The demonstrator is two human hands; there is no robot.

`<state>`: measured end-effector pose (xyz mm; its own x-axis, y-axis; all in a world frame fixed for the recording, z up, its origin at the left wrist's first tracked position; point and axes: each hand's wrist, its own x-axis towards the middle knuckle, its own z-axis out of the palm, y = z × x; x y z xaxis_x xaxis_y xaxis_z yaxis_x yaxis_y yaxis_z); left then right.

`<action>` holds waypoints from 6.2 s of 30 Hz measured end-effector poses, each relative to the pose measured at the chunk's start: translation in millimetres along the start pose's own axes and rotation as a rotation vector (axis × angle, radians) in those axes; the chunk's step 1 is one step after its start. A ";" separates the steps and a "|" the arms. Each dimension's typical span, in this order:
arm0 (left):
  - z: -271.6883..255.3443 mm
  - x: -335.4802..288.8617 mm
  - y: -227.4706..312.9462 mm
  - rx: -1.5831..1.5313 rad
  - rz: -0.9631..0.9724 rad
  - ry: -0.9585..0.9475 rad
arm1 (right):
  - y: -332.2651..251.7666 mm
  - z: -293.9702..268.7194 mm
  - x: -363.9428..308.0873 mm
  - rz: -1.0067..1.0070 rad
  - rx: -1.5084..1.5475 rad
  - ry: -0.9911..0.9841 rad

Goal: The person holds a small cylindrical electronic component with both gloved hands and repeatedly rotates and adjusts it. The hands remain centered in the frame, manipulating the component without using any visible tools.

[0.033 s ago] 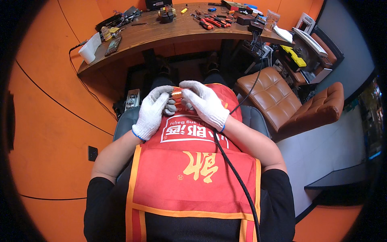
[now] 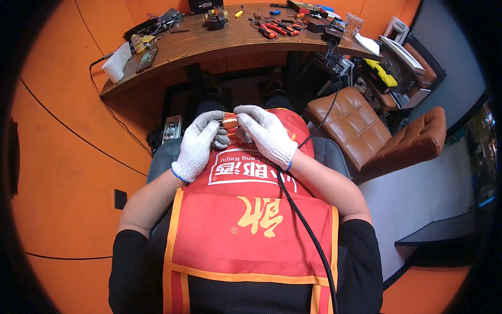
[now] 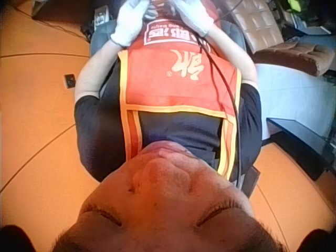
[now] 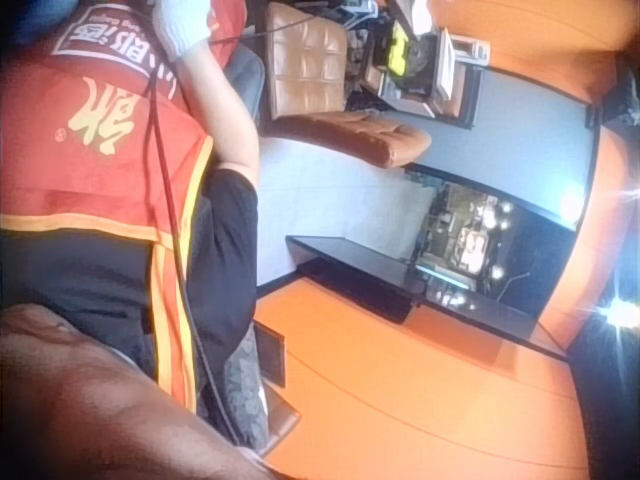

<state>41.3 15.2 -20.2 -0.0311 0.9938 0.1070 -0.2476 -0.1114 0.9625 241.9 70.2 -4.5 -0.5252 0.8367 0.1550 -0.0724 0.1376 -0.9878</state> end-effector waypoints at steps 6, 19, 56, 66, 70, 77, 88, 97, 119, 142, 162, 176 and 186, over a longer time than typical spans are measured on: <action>-3.3 0.2 -0.2 -0.003 -0.127 0.031 | -1.8 2.2 0.4 -0.154 -0.272 0.024; -2.0 0.2 -0.9 -0.002 -0.041 0.000 | -2.3 -4.1 2.5 -0.011 -0.036 0.052; -2.2 -0.1 -0.2 -0.046 -0.088 0.019 | -0.8 0.2 1.9 -0.083 -0.149 0.050; -2.2 0.3 -1.6 -0.042 -0.061 0.010 | -3.1 -0.9 0.9 0.072 0.044 0.032; -5.3 0.2 -0.6 -0.045 -0.084 -0.010 | -2.6 0.9 0.2 -0.058 -0.007 0.041; -4.0 0.6 -2.8 -0.039 -0.062 -0.003 | -2.7 1.5 -0.3 -0.010 0.003 0.051; -2.0 -0.7 0.1 -0.031 -0.075 -0.011 | 3.2 1.8 2.2 -0.053 -0.037 0.084; -2.1 0.0 -2.0 0.015 -0.039 0.002 | 0.8 -4.5 0.2 0.001 -0.026 0.024; 0.5 -1.1 4.0 0.027 -0.050 0.021 | -6.8 -5.2 1.6 0.141 -0.046 -0.002; -0.6 -0.8 0.2 0.079 -0.006 0.008 | -7.1 -5.3 -1.3 0.123 0.053 -0.044; -3.3 -0.3 0.7 0.033 -0.080 0.023 | 4.7 -3.6 3.0 -0.153 -0.285 0.018; -0.4 -0.3 -2.2 0.067 -0.023 0.036 | 3.8 -3.9 2.5 -0.001 -0.093 -0.022; -7.7 2.7 -3.7 -0.016 -0.072 0.029 | -0.6 -0.9 -0.3 -0.139 -0.288 0.038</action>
<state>34.6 18.2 -25.3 -0.0407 0.9987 0.0305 -0.2652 -0.0402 0.9634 242.9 70.4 -3.9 -0.4945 0.8178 0.2943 0.1043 0.3920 -0.9140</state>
